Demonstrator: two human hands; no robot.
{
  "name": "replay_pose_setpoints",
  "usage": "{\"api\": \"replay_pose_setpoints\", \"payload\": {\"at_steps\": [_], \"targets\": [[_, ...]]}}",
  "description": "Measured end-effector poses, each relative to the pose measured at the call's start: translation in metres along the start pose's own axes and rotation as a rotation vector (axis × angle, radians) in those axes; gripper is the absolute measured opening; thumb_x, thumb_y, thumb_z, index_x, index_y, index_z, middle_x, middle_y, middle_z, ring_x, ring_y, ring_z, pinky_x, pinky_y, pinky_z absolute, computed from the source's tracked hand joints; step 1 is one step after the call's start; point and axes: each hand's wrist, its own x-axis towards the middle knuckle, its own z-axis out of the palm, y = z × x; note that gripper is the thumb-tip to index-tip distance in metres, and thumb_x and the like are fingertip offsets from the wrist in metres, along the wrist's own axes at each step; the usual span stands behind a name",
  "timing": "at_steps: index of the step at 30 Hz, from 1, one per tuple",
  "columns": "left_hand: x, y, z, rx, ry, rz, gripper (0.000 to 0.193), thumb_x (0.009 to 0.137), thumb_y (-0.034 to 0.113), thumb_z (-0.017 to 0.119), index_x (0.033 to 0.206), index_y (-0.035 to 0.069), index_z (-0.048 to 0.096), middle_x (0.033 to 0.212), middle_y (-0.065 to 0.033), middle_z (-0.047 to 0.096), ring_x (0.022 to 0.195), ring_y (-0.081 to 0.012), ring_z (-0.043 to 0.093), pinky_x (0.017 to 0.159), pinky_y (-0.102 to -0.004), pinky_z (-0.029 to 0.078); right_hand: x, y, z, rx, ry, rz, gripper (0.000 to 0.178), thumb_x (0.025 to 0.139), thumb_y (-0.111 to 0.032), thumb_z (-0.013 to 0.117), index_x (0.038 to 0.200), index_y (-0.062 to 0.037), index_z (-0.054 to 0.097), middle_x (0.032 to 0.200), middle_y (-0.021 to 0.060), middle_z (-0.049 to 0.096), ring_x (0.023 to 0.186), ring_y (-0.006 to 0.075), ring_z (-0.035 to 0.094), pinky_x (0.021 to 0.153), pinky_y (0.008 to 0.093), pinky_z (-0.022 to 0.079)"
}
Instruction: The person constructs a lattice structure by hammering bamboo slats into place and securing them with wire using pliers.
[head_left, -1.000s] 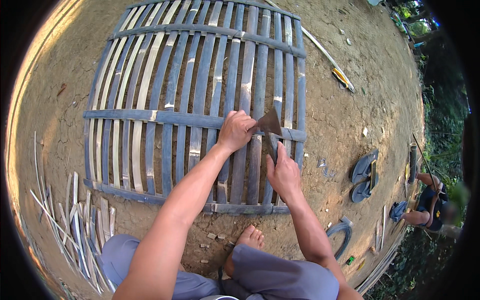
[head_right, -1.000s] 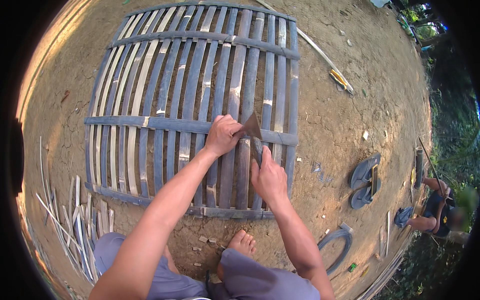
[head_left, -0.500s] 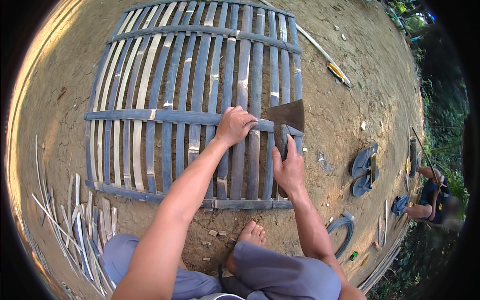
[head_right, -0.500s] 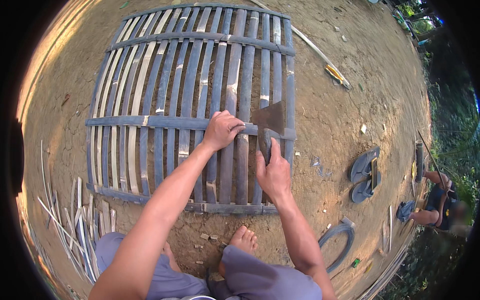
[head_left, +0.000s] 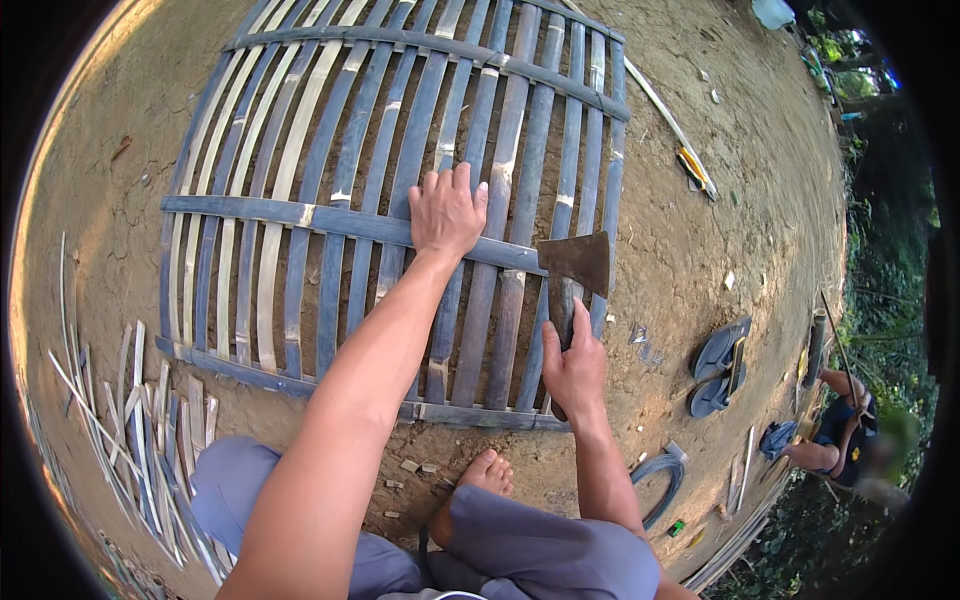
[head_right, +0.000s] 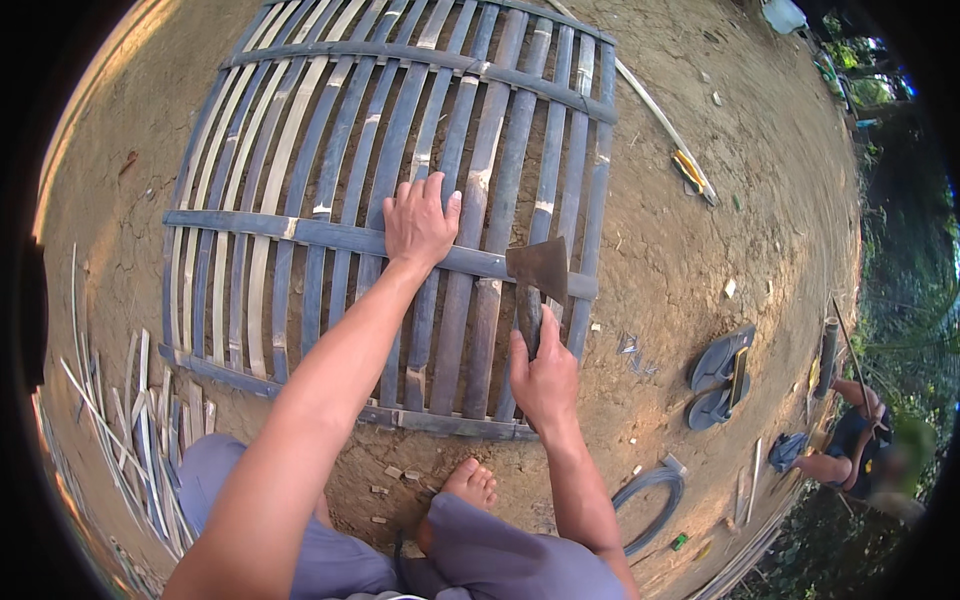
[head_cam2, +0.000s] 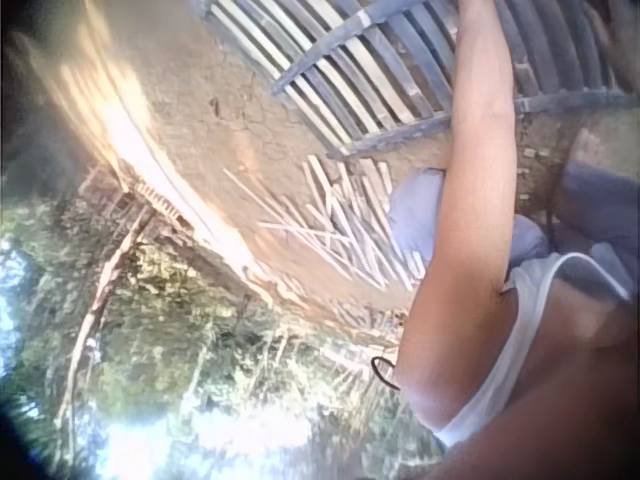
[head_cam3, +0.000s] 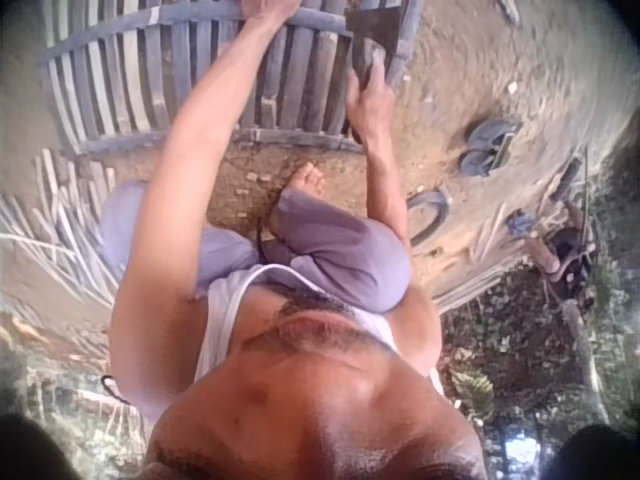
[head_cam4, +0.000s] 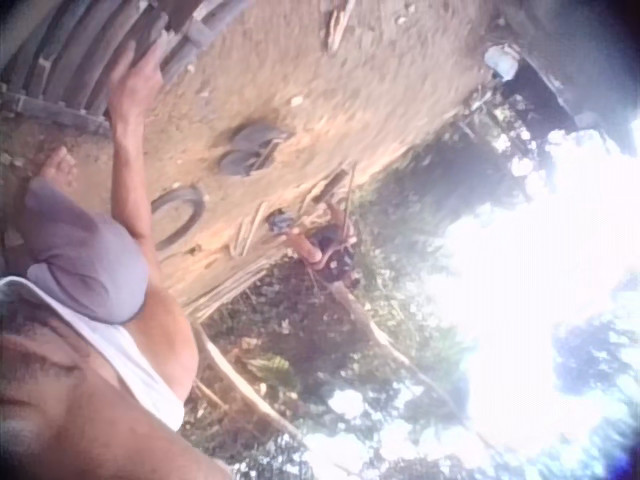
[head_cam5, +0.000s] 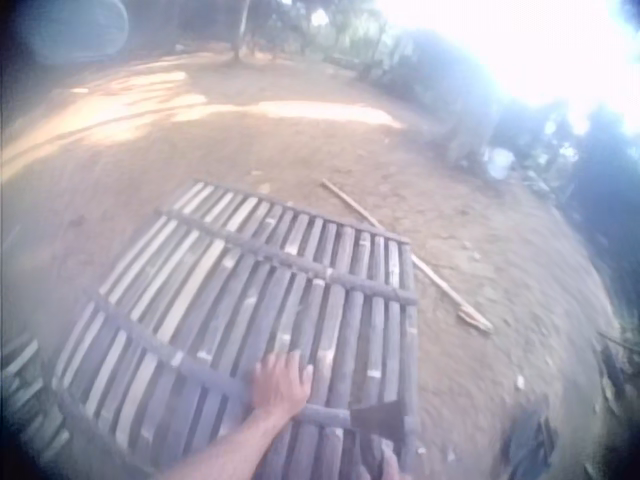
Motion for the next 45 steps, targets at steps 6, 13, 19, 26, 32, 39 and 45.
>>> {"api": "replay_pose_setpoints", "payload": {"at_steps": [6,13,19,26,32,39,45], "targets": [[0.002,0.001,-0.003,0.069,-0.037,-0.037,0.041,0.098,0.038,0.060,0.129,0.012,0.062,0.107,-0.0082,0.066,0.105,-0.0281,0.058,0.088,-0.0485,0.041,0.004,-0.018,-0.002,0.150,0.185,-0.196,0.052,0.098,-0.008,0.067,0.143,0.0095,0.046,0.109,0.0277,0.071,0.093,0.0398,0.074,0.077,0.0436,0.058],[0.005,0.005,-0.001,0.076,-0.039,-0.030,0.040,0.096,0.036,0.061,0.129,0.013,0.061,0.105,-0.0077,0.063,0.103,-0.0276,0.057,0.086,-0.0478,0.040,0.002,-0.016,0.002,0.100,0.201,-0.203,0.052,0.099,-0.007,0.066,0.144,0.0101,0.045,0.107,0.0265,0.072,0.090,0.0367,0.075,0.076,0.0418,0.058],[0.006,0.001,0.000,0.085,-0.087,-0.042,0.042,0.095,0.036,0.062,0.131,0.013,0.061,0.107,-0.0080,0.063,0.104,-0.0281,0.056,0.086,-0.0480,0.040,0.014,-0.021,-0.002,0.040,0.064,-0.065,0.053,0.098,-0.011,0.069,0.142,0.0086,0.048,0.099,0.0290,0.072,0.082,0.0438,0.075,0.066,0.0448,0.058],[0.008,0.003,-0.002,0.091,-0.110,-0.046,0.045,0.095,0.036,0.062,0.133,0.012,0.060,0.108,-0.0077,0.063,0.105,-0.0277,0.056,0.088,-0.0480,0.040,0.014,-0.012,0.008,-0.019,0.177,-0.213,0.047,0.097,-0.012,0.069,0.135,0.0096,0.051,0.093,0.0295,0.071,0.079,0.0455,0.073,0.066,0.0466,0.058],[0.005,0.000,0.002,0.085,-0.100,-0.040,0.044,0.095,0.036,0.061,0.133,0.013,0.060,0.108,-0.0071,0.063,0.106,-0.0270,0.056,0.089,-0.0478,0.040,0.027,-0.011,0.005,0.000,-0.036,-0.013,0.052,0.099,-0.010,0.066,0.144,0.0028,0.045,0.095,0.0293,0.071,0.080,0.0421,0.075,0.066,0.0457,0.057],[0.007,0.003,0.001,0.075,-0.113,-0.049,0.043,0.096,0.034,0.060,0.134,0.014,0.060,0.109,-0.0070,0.063,0.106,-0.0270,0.055,0.090,-0.0477,0.039,0.009,0.007,0.017,-0.046,0.128,-0.185,0.047,0.100,-0.013,0.066,0.140,0.0013,0.048,0.090,0.0274,0.072,0.076,0.0414,0.074,0.067,0.0453,0.057],[0.003,-0.003,0.001,0.068,-0.071,-0.050,0.043,0.096,0.034,0.060,0.134,0.014,0.059,0.108,-0.0069,0.063,0.106,-0.0268,0.055,0.088,-0.0479,0.040,0.036,-0.015,-0.001,0.062,0.007,-0.032,0.056,0.098,-0.014,0.067,0.147,0.0014,0.045,0.098,0.0323,0.071,0.085,0.0479,0.073,0.068,0.0501,0.058]]}}
